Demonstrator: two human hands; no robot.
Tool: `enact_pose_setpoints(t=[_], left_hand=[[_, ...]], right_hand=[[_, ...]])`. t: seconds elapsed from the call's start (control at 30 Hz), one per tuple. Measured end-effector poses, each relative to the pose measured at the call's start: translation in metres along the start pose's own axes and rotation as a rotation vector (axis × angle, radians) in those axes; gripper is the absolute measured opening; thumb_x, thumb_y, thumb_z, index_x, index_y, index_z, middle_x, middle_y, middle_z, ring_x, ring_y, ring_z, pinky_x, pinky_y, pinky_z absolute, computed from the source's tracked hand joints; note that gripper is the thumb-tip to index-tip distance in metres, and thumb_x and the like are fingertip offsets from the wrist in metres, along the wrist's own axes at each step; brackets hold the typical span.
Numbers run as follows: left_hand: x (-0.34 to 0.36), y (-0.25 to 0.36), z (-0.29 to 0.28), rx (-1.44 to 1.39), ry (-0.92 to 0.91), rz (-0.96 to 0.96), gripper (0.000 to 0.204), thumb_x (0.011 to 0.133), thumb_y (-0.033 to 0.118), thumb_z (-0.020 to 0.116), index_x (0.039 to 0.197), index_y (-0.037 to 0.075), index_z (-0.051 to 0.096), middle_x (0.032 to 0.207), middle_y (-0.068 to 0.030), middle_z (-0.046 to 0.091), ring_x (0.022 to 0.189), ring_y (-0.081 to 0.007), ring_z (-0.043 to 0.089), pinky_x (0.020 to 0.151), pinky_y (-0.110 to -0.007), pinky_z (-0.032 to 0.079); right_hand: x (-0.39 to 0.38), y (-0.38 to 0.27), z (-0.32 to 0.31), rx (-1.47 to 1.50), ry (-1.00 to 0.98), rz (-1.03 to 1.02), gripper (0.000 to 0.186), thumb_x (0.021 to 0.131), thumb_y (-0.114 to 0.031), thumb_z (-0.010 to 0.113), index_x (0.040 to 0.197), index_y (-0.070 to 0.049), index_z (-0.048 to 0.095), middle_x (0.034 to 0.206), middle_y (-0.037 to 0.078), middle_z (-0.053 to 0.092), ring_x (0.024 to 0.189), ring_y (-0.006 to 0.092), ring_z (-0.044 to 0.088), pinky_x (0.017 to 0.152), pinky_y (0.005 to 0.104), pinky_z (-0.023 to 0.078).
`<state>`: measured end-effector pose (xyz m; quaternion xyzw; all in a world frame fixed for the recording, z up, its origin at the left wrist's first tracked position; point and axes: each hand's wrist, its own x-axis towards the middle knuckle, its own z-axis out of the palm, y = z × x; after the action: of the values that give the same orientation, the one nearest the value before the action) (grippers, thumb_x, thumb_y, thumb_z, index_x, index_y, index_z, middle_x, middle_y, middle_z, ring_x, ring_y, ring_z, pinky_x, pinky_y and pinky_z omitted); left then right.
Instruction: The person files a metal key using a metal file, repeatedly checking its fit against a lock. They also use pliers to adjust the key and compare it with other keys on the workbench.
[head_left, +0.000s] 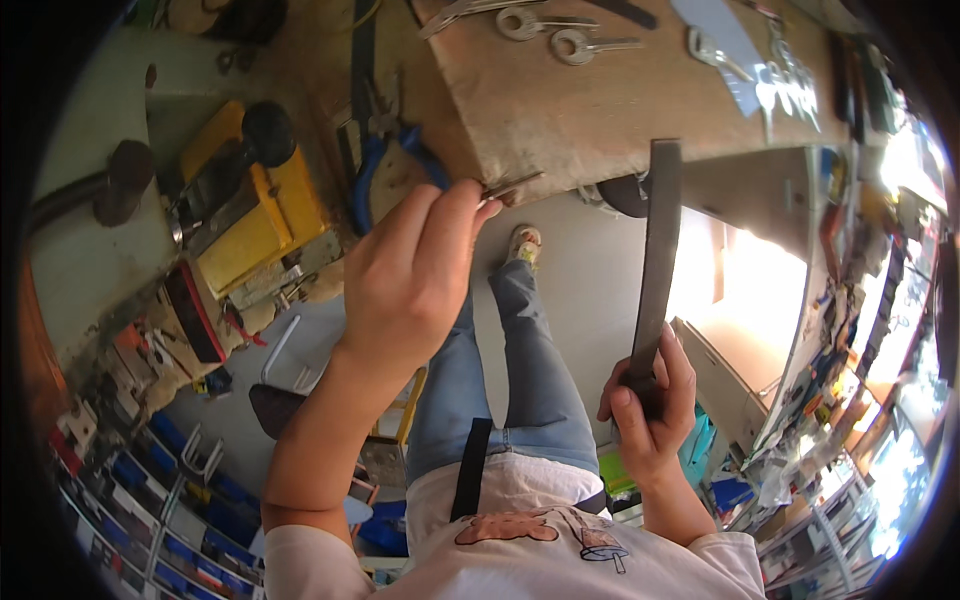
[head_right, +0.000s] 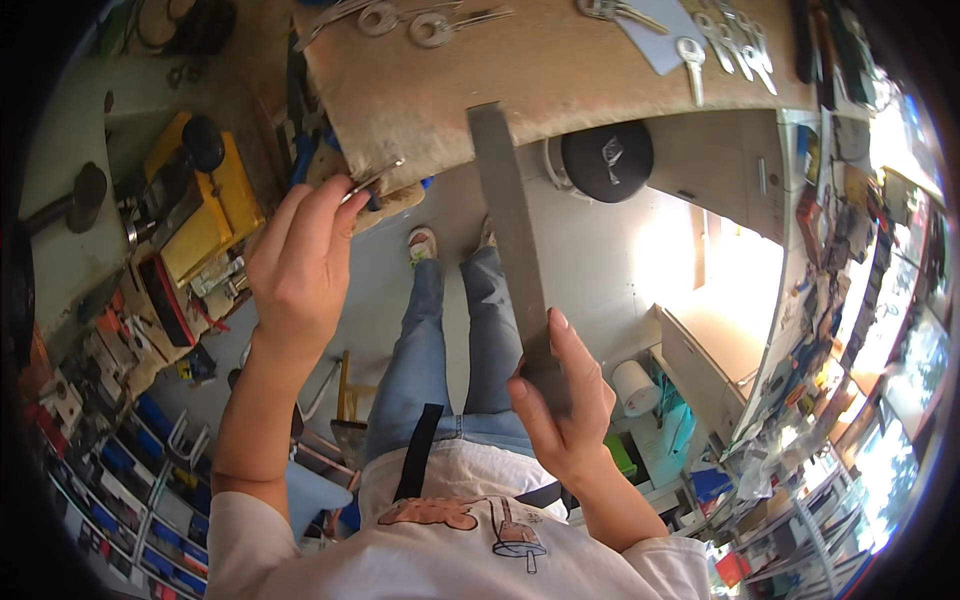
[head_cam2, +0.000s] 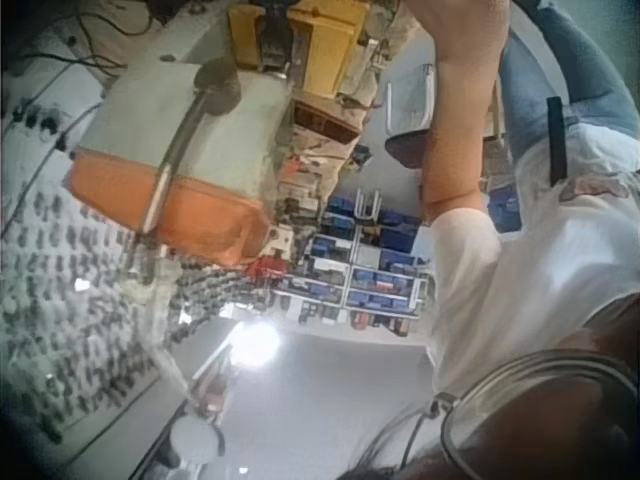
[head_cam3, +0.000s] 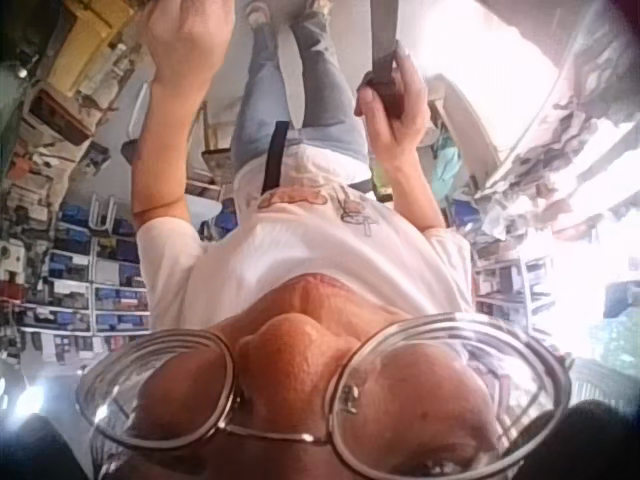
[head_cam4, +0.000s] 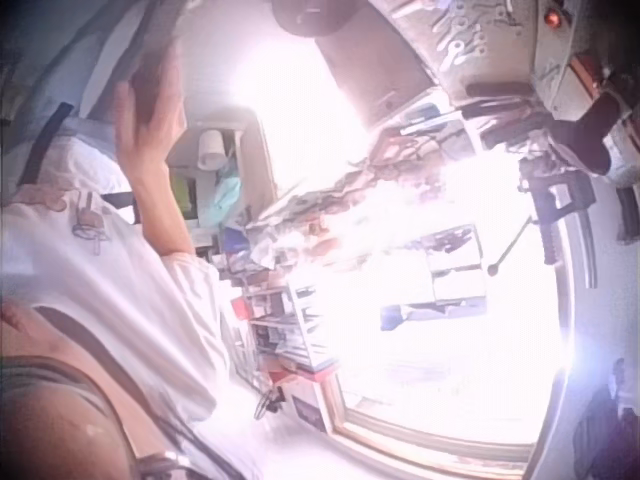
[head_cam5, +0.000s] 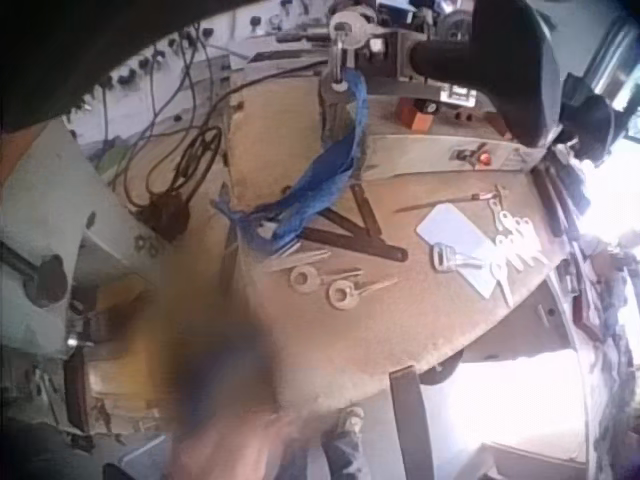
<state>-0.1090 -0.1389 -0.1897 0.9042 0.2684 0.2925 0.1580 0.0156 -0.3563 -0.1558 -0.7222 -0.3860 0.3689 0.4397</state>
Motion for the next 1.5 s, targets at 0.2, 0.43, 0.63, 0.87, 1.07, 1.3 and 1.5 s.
enact_pose_setpoints(t=[0.2,0.43,0.63,0.87,1.07,1.3,1.5], left_hand=[[0.001,0.003,-0.003,0.036,0.0,0.012,0.018,0.078,0.003,0.067,0.093,-0.001,0.058,0.071,-0.007,0.048,0.057,-0.0207,0.053,0.048,-0.031,0.044],[-0.003,-0.002,0.005,-0.099,0.027,-0.001,0.021,0.076,0.001,0.065,0.096,-0.002,0.058,0.072,-0.0063,0.048,0.058,-0.0198,0.053,0.049,-0.029,0.045],[-0.007,-0.016,0.02,-0.09,0.177,0.135,0.025,0.073,-0.001,0.064,0.097,-0.004,0.06,0.072,-0.0061,0.047,0.058,-0.0184,0.052,0.048,-0.027,0.044],[-0.007,-0.021,0.023,-0.066,0.205,0.225,0.026,0.072,-0.001,0.064,0.097,-0.007,0.061,0.072,-0.0064,0.049,0.058,-0.0181,0.052,0.048,-0.027,0.044],[-0.003,-0.02,0.012,-0.035,0.159,0.224,0.025,0.073,0.001,0.064,0.097,-0.007,0.06,0.072,-0.0057,0.047,0.058,-0.0175,0.052,0.048,-0.026,0.044],[0.003,-0.008,-0.007,-0.012,-0.041,0.087,0.023,0.072,0.001,0.074,0.091,-0.004,0.062,0.077,-0.0091,0.055,0.064,-0.0218,0.058,0.055,-0.03,0.048],[0.008,-0.01,0.004,0.066,0.025,0.155,0.012,0.076,0.007,0.063,0.074,0.005,0.052,0.067,-0.004,0.041,0.056,-0.0159,0.052,0.047,-0.026,0.045]], right_hand=[[0.02,-0.01,0.01,-0.029,-0.055,-0.071,0.059,0.076,0.0,0.068,0.132,0.0,0.048,0.07,0.01,0.052,0.056,0.0194,0.047,0.055,0.0283,0.042],[0.039,-0.011,0.027,-0.193,-0.099,-0.019,0.051,0.085,0.005,0.054,0.135,0.001,0.044,0.081,0.008,0.06,0.053,0.0092,0.051,0.05,0.022,0.042],[0.029,-0.005,0.023,0.291,-0.026,0.137,0.056,0.093,-0.01,0.048,0.144,-0.002,0.027,0.075,0.011,0.056,0.049,0.0128,0.051,0.047,0.0241,0.044],[0.02,-0.007,0.015,0.162,0.05,0.002,0.056,0.083,-0.001,0.06,0.134,0.008,0.04,0.074,0.013,0.063,0.058,0.013,0.059,0.055,0.0241,0.047],[0.029,0.003,0.022,-0.211,0.03,0.011,0.05,0.086,0.002,0.052,0.135,0.004,0.042,0.081,0.011,0.059,0.063,0.013,0.054,0.058,0.0233,0.043],[0.032,-0.015,0.026,-0.314,0.063,0.079,0.05,0.08,0.002,0.064,0.129,0.0,0.052,0.099,0.018,0.064,0.083,0.0227,0.064,0.074,0.0254,0.048],[0.044,-0.035,0.034,-0.413,0.065,-0.007,0.052,0.082,0.003,0.059,0.133,-0.005,0.049,0.065,0.007,0.052,0.051,0.0129,0.045,0.05,0.0246,0.041]])
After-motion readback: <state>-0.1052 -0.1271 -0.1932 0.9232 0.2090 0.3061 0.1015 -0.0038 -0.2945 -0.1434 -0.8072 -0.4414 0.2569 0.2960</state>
